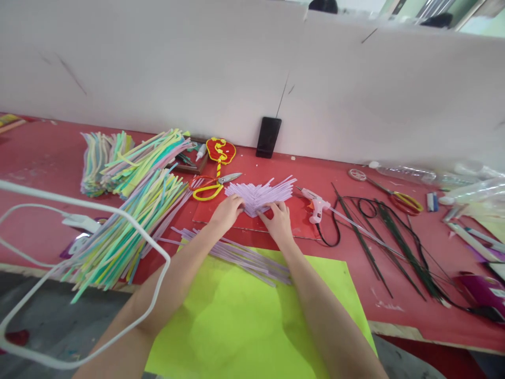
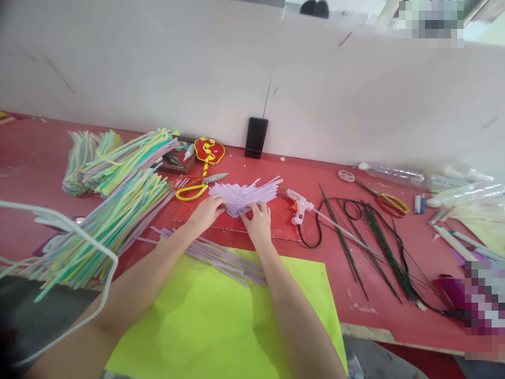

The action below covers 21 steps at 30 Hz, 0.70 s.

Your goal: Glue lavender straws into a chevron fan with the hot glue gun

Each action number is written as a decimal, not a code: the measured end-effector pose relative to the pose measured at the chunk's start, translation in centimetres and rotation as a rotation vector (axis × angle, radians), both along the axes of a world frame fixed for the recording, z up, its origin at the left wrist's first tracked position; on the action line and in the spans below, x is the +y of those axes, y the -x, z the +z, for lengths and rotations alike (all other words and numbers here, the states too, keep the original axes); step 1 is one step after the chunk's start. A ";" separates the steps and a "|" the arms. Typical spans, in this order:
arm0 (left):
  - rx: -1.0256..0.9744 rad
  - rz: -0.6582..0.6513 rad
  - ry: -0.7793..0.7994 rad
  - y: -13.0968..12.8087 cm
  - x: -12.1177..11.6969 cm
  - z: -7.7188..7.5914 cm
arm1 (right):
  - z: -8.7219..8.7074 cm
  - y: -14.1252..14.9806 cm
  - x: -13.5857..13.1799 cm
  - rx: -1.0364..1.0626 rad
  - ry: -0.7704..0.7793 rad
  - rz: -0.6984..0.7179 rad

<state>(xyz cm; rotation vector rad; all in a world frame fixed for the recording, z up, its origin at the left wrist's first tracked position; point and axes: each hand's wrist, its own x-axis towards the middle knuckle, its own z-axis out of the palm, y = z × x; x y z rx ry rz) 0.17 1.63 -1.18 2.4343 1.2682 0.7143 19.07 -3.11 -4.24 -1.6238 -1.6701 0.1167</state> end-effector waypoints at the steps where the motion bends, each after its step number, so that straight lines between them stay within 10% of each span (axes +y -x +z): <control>1: -0.002 -0.003 0.004 0.0 0.1 0.0 | 0.0 0.0 0.0 0.003 -0.005 0.000; 21: 0.107 0.014 -0.039 -0.4 -0.6 0.8 | 0.1 0.0 -0.2 -0.008 -0.017 0.000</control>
